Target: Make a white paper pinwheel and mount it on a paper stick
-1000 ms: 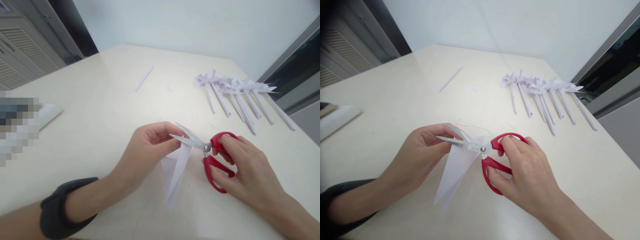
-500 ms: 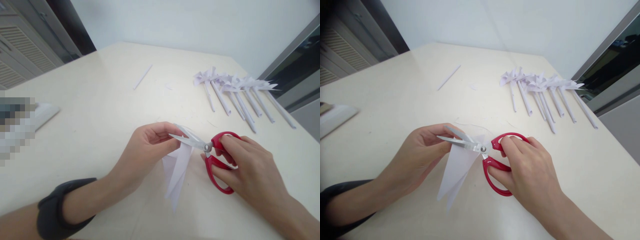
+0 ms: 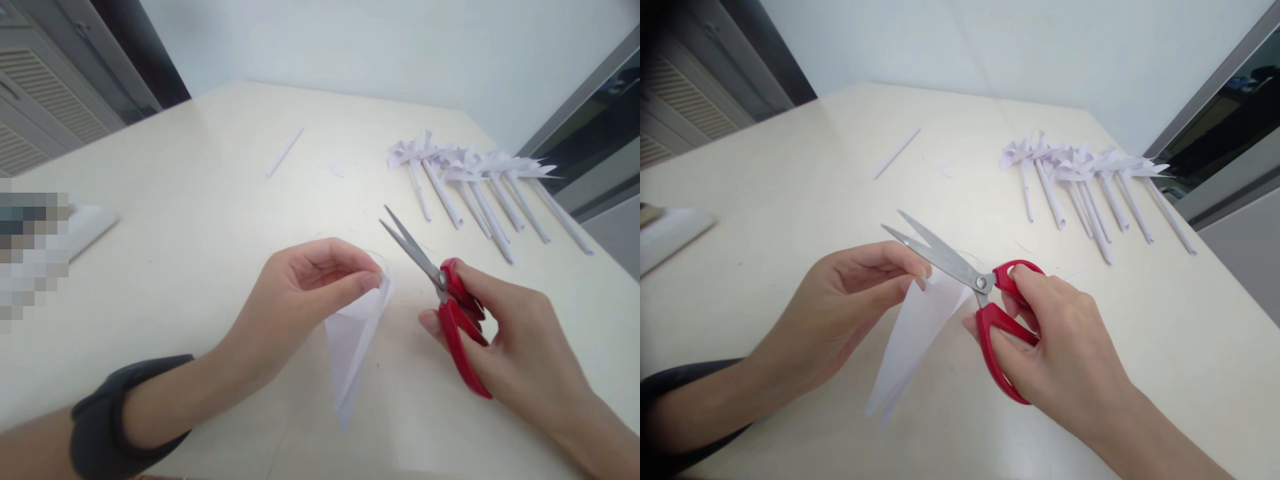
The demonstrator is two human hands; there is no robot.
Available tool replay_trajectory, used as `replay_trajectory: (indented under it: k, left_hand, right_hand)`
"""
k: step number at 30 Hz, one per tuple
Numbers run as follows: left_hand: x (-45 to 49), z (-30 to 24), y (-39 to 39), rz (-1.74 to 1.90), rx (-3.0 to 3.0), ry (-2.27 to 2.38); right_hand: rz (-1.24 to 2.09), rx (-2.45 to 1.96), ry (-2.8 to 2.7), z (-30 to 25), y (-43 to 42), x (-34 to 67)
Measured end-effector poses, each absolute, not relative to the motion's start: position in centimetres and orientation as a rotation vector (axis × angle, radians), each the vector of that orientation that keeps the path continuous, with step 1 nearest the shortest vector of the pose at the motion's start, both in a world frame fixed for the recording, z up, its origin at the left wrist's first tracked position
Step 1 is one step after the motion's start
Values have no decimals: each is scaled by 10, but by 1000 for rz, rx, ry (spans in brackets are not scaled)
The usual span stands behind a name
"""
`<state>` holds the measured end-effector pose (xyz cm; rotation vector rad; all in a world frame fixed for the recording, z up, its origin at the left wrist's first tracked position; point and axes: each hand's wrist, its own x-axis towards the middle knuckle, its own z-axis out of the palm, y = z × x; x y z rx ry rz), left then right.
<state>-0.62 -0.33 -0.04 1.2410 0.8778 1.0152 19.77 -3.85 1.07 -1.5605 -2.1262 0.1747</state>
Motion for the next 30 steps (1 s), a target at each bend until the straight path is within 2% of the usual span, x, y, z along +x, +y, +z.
replay_trajectory:
  k: [6,20,30]
  left_hand:
    - [-8,2,-4,999,1256,880]
    - [-8,-4,-3,966,1190,879]
    - [-10,-5,-3,1027,1318,923]
  right_hand:
    - [234,-1607,-2177,7,-40,193]
    - [31,-1571,-2298,0,-38,195]
    - [150,-1654,-2297,2,-41,194]
